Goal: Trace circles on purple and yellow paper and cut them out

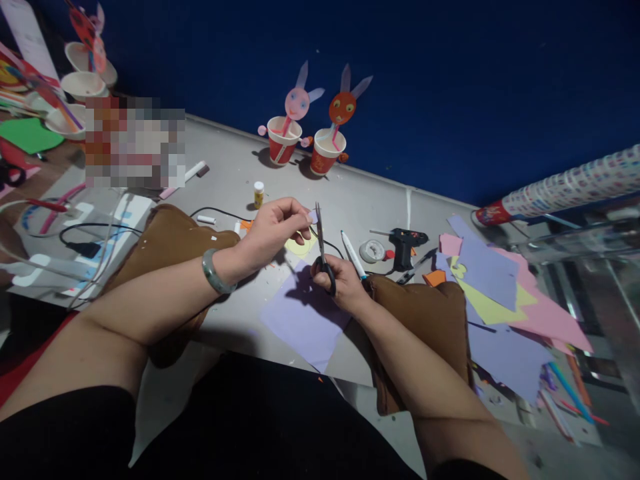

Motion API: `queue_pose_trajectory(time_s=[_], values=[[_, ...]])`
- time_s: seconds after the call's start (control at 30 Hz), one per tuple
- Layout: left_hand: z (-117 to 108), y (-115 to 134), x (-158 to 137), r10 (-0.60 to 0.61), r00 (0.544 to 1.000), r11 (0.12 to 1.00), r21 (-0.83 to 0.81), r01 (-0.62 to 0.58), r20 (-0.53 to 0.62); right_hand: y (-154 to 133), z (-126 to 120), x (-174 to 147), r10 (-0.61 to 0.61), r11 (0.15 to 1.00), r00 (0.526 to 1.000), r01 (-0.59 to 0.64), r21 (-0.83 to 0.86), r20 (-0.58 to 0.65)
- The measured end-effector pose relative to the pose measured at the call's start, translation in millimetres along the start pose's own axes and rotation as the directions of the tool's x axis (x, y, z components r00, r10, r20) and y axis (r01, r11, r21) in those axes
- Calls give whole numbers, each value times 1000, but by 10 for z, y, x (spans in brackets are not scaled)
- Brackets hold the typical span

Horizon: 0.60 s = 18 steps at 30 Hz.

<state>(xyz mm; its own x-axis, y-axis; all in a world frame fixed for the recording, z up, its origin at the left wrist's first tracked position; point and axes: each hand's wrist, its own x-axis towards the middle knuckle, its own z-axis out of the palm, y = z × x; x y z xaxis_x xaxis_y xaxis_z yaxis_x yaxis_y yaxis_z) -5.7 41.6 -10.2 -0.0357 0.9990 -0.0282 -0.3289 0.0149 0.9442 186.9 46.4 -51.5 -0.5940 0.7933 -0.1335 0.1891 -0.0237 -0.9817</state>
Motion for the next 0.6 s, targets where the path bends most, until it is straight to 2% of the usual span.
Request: queue_pose_trajectory(time_s=[0.2,0.4,0.6], values=[[7,28,33,-59,996,998,15,60,-63,20,-1,5,0,1000,1000,0,13,-4],[-2,3,-2,-42,999,997,70,43,-3,22,-4,4,-6,1000,1000,7,8,-6],[5,21,-15,-34,999,998,54,35,-20,22,-1,4,1,1000,1000,-1,9,-3]])
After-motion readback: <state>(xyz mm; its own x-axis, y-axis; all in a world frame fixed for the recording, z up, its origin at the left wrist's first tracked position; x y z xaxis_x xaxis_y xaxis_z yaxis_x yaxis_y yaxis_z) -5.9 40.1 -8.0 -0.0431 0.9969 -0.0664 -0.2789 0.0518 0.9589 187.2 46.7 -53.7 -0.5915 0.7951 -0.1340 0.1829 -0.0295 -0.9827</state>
